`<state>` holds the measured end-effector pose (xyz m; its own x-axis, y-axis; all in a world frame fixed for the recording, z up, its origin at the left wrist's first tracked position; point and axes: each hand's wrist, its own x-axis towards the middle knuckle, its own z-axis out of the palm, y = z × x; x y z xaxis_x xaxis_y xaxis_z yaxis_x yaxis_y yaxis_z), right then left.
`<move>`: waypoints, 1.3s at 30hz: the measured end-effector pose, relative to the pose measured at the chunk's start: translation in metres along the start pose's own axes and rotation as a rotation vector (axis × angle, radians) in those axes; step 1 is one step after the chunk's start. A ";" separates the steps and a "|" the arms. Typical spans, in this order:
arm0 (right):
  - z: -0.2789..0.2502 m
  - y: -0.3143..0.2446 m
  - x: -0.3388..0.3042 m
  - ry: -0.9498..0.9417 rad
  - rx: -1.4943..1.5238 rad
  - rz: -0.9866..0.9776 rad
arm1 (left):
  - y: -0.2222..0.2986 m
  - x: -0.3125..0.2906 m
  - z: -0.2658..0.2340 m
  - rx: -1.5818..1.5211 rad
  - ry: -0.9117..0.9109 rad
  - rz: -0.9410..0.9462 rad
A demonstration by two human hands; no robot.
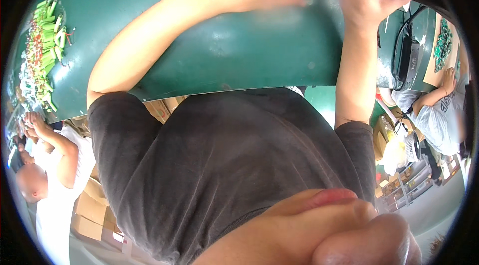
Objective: Assemble small electronic components onto PCBs using an electric screwdriver on an assembly line.
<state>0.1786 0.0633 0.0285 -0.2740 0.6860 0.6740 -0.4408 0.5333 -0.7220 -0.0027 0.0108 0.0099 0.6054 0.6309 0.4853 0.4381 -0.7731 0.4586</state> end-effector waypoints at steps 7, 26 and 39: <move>-0.006 -0.001 -0.010 0.141 -0.032 -0.072 | 0.011 0.007 -0.004 0.052 0.010 -0.054; 0.003 0.003 -0.016 0.149 -0.414 0.130 | -0.242 0.096 -0.087 0.530 -0.024 -0.384; -0.043 -0.043 0.009 0.436 -0.243 -0.283 | -0.031 0.060 -0.041 0.163 0.022 -0.264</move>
<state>0.2314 0.0677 0.0591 0.2268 0.6134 0.7565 -0.2228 0.7888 -0.5729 -0.0072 0.0753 0.0560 0.4428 0.8110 0.3824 0.6801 -0.5817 0.4462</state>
